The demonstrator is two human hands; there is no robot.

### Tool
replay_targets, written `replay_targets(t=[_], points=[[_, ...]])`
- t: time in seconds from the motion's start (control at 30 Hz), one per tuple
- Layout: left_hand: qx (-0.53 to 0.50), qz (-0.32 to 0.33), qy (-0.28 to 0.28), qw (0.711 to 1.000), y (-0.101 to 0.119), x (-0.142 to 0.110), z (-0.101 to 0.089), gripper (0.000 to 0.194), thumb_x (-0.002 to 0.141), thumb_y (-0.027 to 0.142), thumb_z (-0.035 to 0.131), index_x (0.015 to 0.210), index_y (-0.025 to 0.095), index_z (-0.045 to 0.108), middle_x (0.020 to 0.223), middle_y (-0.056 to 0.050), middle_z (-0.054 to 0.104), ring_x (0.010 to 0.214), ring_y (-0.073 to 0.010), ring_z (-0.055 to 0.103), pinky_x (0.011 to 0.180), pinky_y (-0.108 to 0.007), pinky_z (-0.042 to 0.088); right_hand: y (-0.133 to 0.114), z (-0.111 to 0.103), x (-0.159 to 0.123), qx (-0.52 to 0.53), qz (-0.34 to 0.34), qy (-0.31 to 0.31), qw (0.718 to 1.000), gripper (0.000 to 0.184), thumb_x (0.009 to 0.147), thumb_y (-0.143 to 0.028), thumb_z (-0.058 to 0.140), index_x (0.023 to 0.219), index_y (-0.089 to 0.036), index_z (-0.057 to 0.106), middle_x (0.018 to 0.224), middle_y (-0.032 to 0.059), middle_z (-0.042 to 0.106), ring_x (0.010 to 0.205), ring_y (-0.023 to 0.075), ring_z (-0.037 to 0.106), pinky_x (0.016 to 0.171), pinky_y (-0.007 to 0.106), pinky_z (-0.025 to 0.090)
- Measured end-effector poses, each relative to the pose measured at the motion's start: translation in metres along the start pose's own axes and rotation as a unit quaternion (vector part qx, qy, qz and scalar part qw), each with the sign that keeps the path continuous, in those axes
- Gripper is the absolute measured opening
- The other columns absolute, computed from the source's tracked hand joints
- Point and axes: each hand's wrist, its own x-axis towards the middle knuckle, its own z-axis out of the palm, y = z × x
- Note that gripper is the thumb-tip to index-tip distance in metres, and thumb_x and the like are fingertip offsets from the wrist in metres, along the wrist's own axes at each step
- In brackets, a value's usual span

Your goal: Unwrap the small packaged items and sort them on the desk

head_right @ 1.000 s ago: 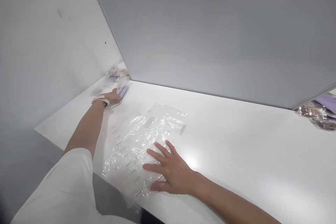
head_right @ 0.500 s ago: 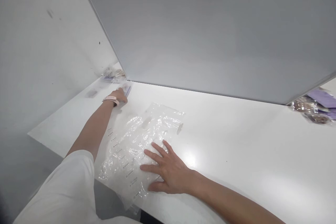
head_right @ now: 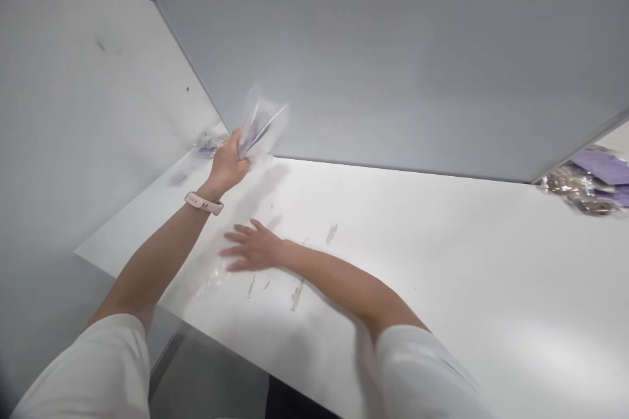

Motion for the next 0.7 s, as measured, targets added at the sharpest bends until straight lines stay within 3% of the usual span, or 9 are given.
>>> replay_targets(t=[0.07,0.13,0.27,0.3,0.33,0.43,0.5,0.6,0.7], points=[[0.003,0.033,-0.018,0.999,0.05,-0.018,-0.019,0.084,0.088,0.012,0.046,0.161,0.024,0.006,0.132,-0.007,0.061,0.114,-0.03,0.062,0.094,-0.041,0.049,0.004,-0.008,0.01,-0.036,0.021,0.037,0.998,0.047,0.103,-0.043,0.044,0.148,-0.03,0.049,0.162,0.0044,0.034,0.15,0.0277,0.028,0.124,0.054,0.013],[-0.01,0.088,-0.029,0.996,0.098,-0.043,-0.029,0.085,0.088,0.012,0.046,0.161,0.024,0.004,0.137,-0.009,0.058,0.114,-0.0299,0.062,0.092,-0.04,0.05,-0.001,-0.015,-0.022,-0.048,0.031,0.067,0.996,0.048,0.1,-0.029,0.049,0.148,-0.026,0.048,0.157,0.0062,0.043,0.148,0.027,0.032,0.124,0.052,0.014],[-0.048,0.211,-0.019,0.976,0.174,-0.108,-0.007,0.089,0.083,0.0,0.042,0.161,0.029,0.011,0.147,-0.009,0.05,0.111,-0.0228,0.063,0.086,-0.032,0.053,-0.033,-0.017,-0.179,0.05,0.101,0.15,0.982,0.034,0.095,-0.031,0.055,0.127,-0.021,0.066,0.141,0.0105,0.06,0.136,0.0316,0.048,0.113,0.052,0.038],[-0.04,0.215,-0.025,0.975,0.191,-0.125,0.006,0.09,0.082,-0.002,0.041,0.161,0.029,0.011,0.146,-0.01,0.051,0.107,-0.0217,0.065,0.083,-0.031,0.053,-0.043,-0.017,-0.225,0.096,0.16,0.198,0.962,0.029,0.097,-0.031,0.051,0.117,-0.022,0.07,0.131,0.0103,0.066,0.125,0.0289,0.058,0.105,0.048,0.046],[-0.027,0.212,-0.035,0.976,0.207,-0.142,0.02,0.09,0.082,-0.004,0.04,0.161,0.029,0.011,0.145,-0.011,0.051,0.103,-0.0213,0.066,0.081,-0.031,0.054,-0.053,-0.017,-0.267,0.136,0.258,0.266,0.919,0.028,0.098,-0.033,0.049,0.11,-0.023,0.071,0.12,0.0103,0.071,0.112,0.027,0.065,0.097,0.046,0.051],[-0.011,0.224,-0.098,0.97,0.256,-0.193,0.056,0.087,0.084,-0.003,0.04,0.161,0.029,0.015,0.152,-0.015,0.043,0.11,-0.0257,0.064,0.09,-0.038,0.052,-0.072,-0.025,-0.36,0.217,0.52,0.418,0.712,0.032,0.094,-0.049,0.053,0.104,-0.023,0.07,0.102,0.0088,0.074,0.091,0.0262,0.069,0.083,0.043,0.055],[-0.035,0.254,-0.168,0.952,0.284,-0.219,0.065,0.085,0.085,0.004,0.049,0.161,0.028,0.018,0.161,-0.018,0.029,0.132,-0.0363,0.05,0.104,-0.05,0.044,-0.074,-0.033,-0.39,0.284,0.57,0.47,0.611,0.041,0.09,-0.058,0.056,0.102,-0.021,0.069,0.1,0.0093,0.073,0.088,0.0254,0.069,0.08,0.04,0.055],[-0.133,0.276,-0.292,0.906,0.312,-0.24,0.062,0.094,0.082,0.033,0.069,0.161,0.025,0.017,0.166,-0.018,0.014,0.149,-0.0483,0.018,0.113,-0.065,0.025,-0.064,-0.044,-0.402,0.361,0.544,0.504,0.565,0.05,0.082,-0.066,0.063,0.098,-0.019,0.068,0.094,0.0088,0.071,0.079,0.0228,0.067,0.072,0.037,0.055],[-0.27,0.227,-0.31,0.883,0.323,-0.24,0.055,0.086,0.083,0.051,0.065,0.157,0.024,0.031,0.161,-0.016,0.032,0.148,-0.0442,0.024,0.113,-0.061,0.027,-0.053,-0.05,-0.403,0.355,0.526,0.513,0.578,0.052,0.072,-0.067,0.072,0.09,-0.018,0.069,0.076,0.0043,0.066,0.067,0.0187,0.059,0.06,0.032,0.049]])
